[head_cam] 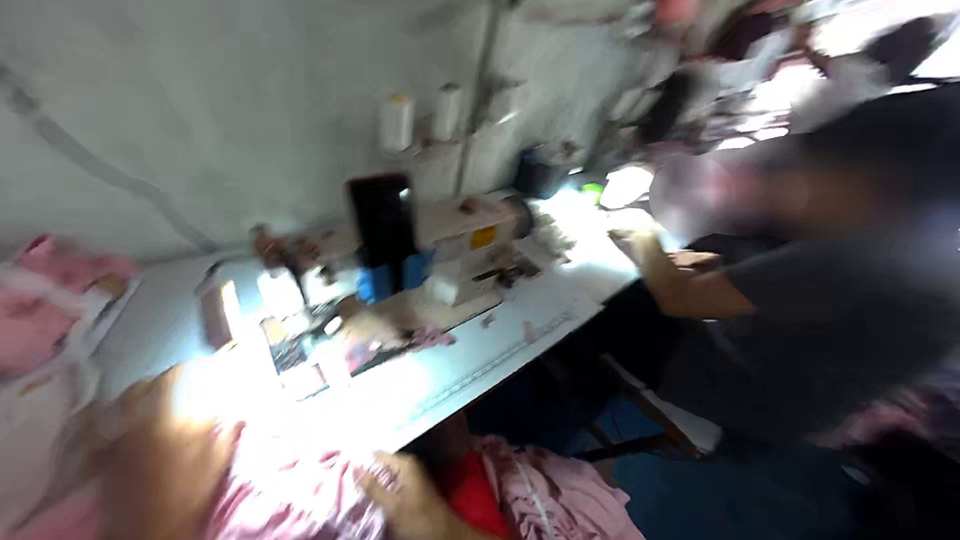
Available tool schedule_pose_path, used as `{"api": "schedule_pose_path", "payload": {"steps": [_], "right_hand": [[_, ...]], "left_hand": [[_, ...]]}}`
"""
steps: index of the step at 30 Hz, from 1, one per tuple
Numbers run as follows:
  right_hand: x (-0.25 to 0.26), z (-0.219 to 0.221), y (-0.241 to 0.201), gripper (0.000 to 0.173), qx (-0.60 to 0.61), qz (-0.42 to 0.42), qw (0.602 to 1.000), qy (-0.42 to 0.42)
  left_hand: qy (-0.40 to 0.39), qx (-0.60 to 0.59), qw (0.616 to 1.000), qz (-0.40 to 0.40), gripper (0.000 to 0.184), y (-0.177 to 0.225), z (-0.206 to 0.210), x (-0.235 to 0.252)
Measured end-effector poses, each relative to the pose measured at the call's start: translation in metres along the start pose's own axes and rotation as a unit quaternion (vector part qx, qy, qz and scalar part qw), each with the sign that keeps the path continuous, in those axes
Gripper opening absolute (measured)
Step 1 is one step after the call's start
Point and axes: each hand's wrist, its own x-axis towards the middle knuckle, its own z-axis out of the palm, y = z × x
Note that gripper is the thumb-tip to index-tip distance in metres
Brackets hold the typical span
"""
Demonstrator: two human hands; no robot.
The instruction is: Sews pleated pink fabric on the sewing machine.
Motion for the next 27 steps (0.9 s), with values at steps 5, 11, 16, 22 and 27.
{"api": "schedule_pose_path", "payload": {"steps": [5, 11, 16, 22, 27], "right_hand": [[-0.007, -0.013, 0.018, 0.018, 0.040, -0.004, 0.999, -0.009], [-0.011, -0.033, 0.015, 0.046, -0.296, -0.170, 0.937, 0.074], [0.073, -0.010, -0.019, 0.064, -0.349, -0.209, 0.912, 0.046], [0.083, -0.021, -0.009, 0.028, -0.356, -0.191, 0.915, 0.031], [0.033, -0.065, -0.015, 0.043, -0.383, -0.195, 0.892, 0.138]], "left_hand": [[0.046, -0.060, 0.997, -0.026, 0.026, 0.015, 0.083, 0.006], [-0.002, -0.196, 0.980, 0.040, 0.033, -0.001, 0.097, 0.019], [0.054, -0.341, 0.932, 0.113, 0.046, 0.004, 0.099, 0.037], [-0.016, -0.126, 0.992, 0.007, 0.050, -0.008, 0.090, 0.019], [-0.049, -0.277, 0.958, 0.058, 0.022, -0.003, 0.089, 0.021]]}}
